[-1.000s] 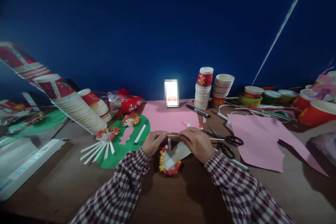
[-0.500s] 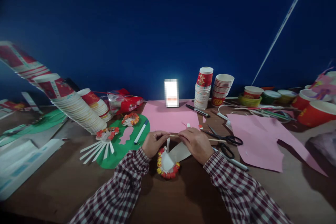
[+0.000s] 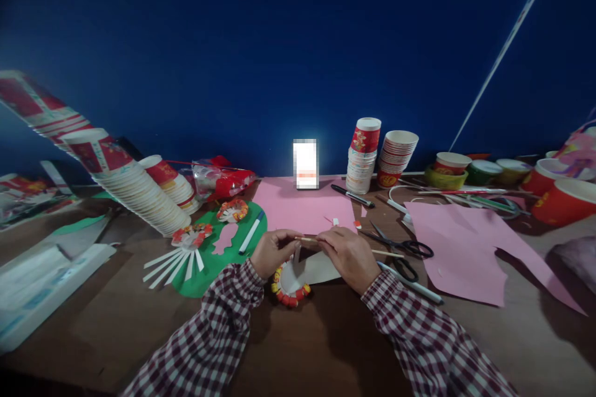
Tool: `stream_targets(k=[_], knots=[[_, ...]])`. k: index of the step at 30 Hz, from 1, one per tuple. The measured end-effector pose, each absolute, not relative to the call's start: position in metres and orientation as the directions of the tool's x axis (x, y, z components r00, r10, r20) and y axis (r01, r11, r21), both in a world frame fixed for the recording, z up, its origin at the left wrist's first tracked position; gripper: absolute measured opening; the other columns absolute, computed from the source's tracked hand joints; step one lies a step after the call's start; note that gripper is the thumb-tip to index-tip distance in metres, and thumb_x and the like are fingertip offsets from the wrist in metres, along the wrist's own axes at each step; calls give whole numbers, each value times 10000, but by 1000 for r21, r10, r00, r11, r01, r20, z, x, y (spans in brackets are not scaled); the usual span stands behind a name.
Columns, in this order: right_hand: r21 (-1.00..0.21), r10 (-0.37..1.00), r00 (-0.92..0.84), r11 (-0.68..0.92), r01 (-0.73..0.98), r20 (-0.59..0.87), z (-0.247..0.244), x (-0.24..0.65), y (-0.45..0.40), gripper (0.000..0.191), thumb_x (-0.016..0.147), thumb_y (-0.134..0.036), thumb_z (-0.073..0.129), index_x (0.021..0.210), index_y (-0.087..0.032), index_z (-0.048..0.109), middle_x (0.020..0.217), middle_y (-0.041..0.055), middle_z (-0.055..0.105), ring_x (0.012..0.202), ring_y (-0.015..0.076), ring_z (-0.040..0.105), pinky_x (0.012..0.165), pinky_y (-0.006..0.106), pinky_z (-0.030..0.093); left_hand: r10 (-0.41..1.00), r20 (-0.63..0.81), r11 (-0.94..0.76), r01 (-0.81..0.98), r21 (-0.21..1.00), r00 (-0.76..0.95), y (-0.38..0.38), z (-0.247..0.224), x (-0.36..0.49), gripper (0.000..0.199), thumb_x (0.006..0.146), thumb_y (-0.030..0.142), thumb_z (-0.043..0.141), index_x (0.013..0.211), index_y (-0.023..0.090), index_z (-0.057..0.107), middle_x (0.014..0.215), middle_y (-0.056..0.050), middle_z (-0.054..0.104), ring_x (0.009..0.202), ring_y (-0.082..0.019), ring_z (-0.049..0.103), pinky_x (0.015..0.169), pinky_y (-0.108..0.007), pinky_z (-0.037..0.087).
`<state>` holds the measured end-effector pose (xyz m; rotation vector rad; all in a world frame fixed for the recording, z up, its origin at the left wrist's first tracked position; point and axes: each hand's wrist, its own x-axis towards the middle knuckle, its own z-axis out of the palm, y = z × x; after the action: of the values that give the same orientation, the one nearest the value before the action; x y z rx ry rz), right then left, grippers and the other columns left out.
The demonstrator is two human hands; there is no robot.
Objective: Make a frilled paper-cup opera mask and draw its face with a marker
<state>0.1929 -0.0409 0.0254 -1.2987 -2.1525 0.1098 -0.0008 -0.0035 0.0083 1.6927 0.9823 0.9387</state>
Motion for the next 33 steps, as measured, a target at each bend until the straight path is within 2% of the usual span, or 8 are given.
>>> stream_targets(k=[7, 13, 21, 27, 33], knots=[[-325, 807, -337, 524, 787, 484, 25, 193, -41, 185, 863, -280, 442, 905, -193, 599, 874, 66, 633, 820, 176, 570, 738, 303, 443, 920, 102, -217, 276, 936, 378, -4, 13, -1, 243, 718, 286, 582, 836, 93, 670, 775, -81, 688, 707, -166, 612, 660, -255, 477], [-302, 795, -432, 575, 760, 426, 30, 184, -43, 221, 870, -278, 447, 1043, -229, 575, 894, 52, 635, 855, 174, 540, 784, 312, 403, 893, 51, -213, 320, 923, 447, -8, 16, 1, 277, 727, 334, 574, 823, 99, 686, 754, -75, 687, 648, -153, 594, 594, -234, 456], [-300, 744, -439, 627, 719, 504, 23, 179, -40, 192, 858, -281, 475, 932, -214, 640, 793, 39, 643, 770, 163, 520, 758, 323, 366, 887, 48, -219, 327, 919, 460, -9, 16, 1, 257, 716, 328, 583, 797, 111, 694, 748, -72, 687, 669, -155, 595, 609, -229, 453], [-280, 749, -430, 613, 738, 504, 26, 174, -42, 207, 865, -264, 450, 818, -200, 641, 733, 33, 626, 747, 160, 503, 764, 326, 351, 892, -13, -167, 357, 919, 451, -7, 9, 1, 284, 706, 361, 581, 760, 105, 692, 619, -48, 656, 508, -106, 524, 471, -192, 390], [-268, 745, -422, 609, 746, 517, 25, 173, -43, 207, 862, -254, 446, 816, -202, 642, 728, 34, 623, 746, 161, 505, 760, 326, 350, 907, -69, -87, 345, 935, 416, -8, 8, 1, 284, 683, 369, 596, 718, 99, 678, 555, -31, 623, 463, -91, 497, 435, -183, 367]])
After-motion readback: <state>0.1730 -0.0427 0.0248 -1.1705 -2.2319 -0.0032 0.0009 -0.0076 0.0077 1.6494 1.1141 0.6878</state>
